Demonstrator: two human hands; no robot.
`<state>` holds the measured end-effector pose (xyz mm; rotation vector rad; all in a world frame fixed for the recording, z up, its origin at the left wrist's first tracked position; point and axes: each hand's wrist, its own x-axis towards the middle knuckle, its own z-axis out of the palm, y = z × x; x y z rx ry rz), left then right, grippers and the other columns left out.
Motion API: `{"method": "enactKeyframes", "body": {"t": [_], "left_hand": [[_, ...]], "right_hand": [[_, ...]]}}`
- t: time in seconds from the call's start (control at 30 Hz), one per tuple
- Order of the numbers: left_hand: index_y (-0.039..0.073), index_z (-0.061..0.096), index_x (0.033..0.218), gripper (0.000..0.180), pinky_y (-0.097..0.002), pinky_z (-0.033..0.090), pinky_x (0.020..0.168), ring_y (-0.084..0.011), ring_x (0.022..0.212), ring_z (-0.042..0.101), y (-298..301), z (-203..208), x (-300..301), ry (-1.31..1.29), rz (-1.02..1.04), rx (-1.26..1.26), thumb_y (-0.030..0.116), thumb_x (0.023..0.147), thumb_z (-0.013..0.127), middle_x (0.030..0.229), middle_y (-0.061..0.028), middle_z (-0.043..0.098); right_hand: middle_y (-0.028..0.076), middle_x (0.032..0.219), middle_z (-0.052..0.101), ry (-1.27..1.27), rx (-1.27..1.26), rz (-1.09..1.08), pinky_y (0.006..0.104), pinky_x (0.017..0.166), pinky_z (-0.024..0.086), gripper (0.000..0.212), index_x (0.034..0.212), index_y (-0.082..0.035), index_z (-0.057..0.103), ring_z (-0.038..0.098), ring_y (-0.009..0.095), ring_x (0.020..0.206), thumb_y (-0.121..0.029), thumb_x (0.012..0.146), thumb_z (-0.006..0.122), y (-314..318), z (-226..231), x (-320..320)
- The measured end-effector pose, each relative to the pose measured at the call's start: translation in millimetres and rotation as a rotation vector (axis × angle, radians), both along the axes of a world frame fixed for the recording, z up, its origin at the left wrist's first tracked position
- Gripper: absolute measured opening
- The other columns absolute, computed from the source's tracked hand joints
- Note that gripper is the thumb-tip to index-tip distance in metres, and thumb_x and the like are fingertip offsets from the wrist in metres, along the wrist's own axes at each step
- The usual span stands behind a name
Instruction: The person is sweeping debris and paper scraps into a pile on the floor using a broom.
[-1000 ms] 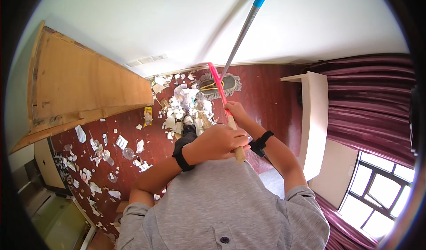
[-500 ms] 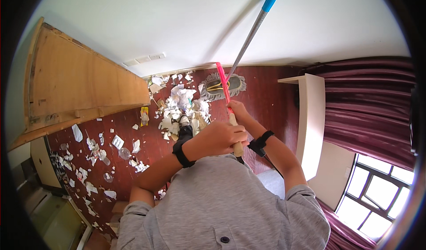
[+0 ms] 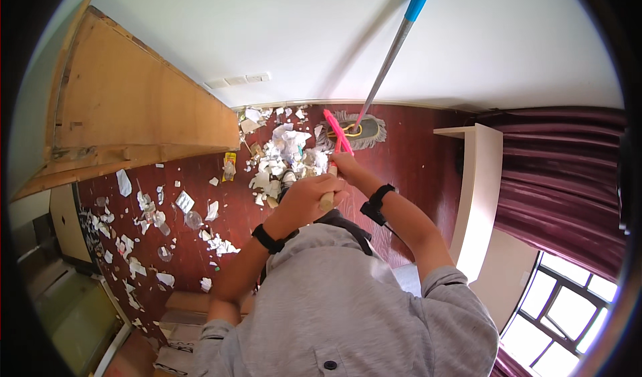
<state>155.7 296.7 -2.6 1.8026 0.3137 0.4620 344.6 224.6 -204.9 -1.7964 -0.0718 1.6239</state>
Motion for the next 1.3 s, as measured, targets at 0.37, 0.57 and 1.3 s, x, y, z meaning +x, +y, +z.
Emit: {"method": "enactKeyframes", "body": {"t": [0.37,0.57,1.3], "left_hand": [[0.003,0.054,0.079,0.017,-0.0320,0.044,0.053,-0.0262,0.061,0.055,41,43,12,-0.076,0.091,0.232,0.011,0.081,0.068,0.074,-0.0075,0.056],[0.004,0.051,0.082,0.014,-0.0328,0.043,0.057,-0.0274,0.063,0.051,80,30,23,-0.080,0.117,0.104,0.008,0.082,0.064,0.077,-0.0083,0.052],[0.005,0.058,0.081,0.011,-0.0339,0.048,0.072,-0.0236,0.077,0.061,21,-12,-120,0.079,0.498,-0.289,0.011,0.083,0.066,0.085,-0.0069,0.063]], "right_hand": [[0.028,0.127,0.041,-1.399,0.428,0.157,0.0478,0.089,0.046,0.104,0.142,-0.008,0.020,0.051,0.043,0.110,-0.045,0.066,0.079,168,135,93],[0.017,0.104,0.064,-1.265,0.411,0.325,0.0414,0.086,0.048,0.057,0.118,-0.008,0.051,0.061,0.033,0.099,-0.038,0.074,0.071,285,68,45],[0.020,0.126,0.054,-0.748,0.568,0.737,0.0384,0.097,0.043,0.078,0.136,-0.006,0.043,0.053,0.033,0.116,-0.030,0.067,0.073,405,-125,-141]]}}
